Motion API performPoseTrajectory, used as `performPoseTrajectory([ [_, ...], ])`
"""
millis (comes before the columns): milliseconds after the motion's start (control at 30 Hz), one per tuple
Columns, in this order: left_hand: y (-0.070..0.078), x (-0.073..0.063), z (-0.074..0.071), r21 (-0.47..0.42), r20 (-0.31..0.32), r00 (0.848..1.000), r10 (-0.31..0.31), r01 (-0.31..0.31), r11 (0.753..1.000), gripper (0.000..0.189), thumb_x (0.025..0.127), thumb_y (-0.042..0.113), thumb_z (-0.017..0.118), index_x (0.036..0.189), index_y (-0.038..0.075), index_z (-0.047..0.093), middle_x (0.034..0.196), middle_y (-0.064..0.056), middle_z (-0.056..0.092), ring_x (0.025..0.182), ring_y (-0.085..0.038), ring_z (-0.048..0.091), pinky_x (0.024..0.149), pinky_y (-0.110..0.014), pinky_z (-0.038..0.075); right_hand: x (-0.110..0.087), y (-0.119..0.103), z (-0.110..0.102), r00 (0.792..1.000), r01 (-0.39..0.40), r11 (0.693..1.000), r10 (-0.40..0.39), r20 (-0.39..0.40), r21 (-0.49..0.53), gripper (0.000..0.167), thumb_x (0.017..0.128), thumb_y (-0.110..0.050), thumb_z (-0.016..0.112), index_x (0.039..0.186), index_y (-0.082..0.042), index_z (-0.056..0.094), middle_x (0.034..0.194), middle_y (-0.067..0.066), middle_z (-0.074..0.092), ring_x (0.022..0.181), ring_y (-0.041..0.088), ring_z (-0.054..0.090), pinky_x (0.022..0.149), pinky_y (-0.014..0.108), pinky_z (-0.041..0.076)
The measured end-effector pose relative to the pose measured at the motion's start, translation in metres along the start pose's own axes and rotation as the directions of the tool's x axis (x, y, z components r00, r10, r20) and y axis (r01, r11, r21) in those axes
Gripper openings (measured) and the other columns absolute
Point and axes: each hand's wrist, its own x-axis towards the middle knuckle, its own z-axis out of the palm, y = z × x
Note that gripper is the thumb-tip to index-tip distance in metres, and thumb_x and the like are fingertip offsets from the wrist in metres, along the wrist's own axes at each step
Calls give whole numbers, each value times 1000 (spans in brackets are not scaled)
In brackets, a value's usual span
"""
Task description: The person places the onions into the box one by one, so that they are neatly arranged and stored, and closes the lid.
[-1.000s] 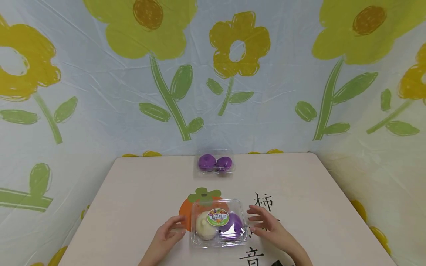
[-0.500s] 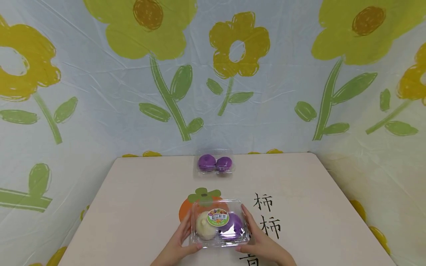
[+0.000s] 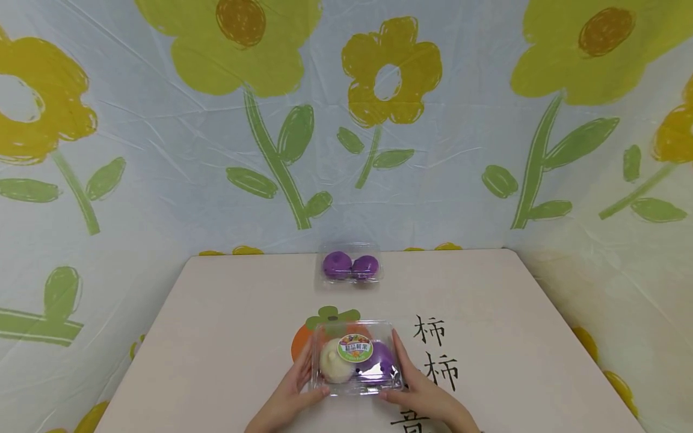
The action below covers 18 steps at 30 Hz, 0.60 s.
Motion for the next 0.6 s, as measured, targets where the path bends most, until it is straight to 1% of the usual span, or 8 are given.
performPoseTrajectory([
  [100,-1,7,-2,0,-7,1000,6,-6,1000,100,89,8,73,161,16,4,166,-12,5,148,-21,16,109,-13,24,7,2,-2,1000,-3,1000,3,6,-6,117,87,-34,75,156,-29,-20,163,17,-10,149,35,-2,114,55,4],
  [200,-2,15,-5,-10,-8,1000,-2,1,1000,103,88,8,74,161,15,2,165,-13,4,148,-28,12,109,-13,22,14,5,-5,1000,-4,1000,4,6,-12,117,87,-34,75,156,-30,-20,163,17,-10,149,35,-2,114,54,4],
  [367,-6,30,-11,-45,-7,1000,-9,9,999,103,88,6,74,160,10,1,165,-16,2,149,-31,7,109,-12,21,26,7,-11,1000,21,1000,-21,-10,4,115,88,-32,74,157,-26,-18,163,19,-11,149,38,-3,115,56,5],
  [500,-10,41,-16,-58,-11,1000,-6,5,998,102,89,7,73,160,12,1,165,-16,-1,149,-33,2,108,-10,19,35,8,-15,1000,25,999,-25,-9,39,114,89,-29,73,157,-28,-18,163,21,-11,148,41,-3,115,60,6],
  [600,-13,48,-19,-65,-12,1000,7,-8,998,101,89,6,72,160,13,1,166,-14,-2,150,-30,1,109,-11,18,42,9,-18,1000,16,998,-15,-10,67,111,90,-29,72,157,-29,-17,163,21,-11,148,42,-4,115,63,7],
])
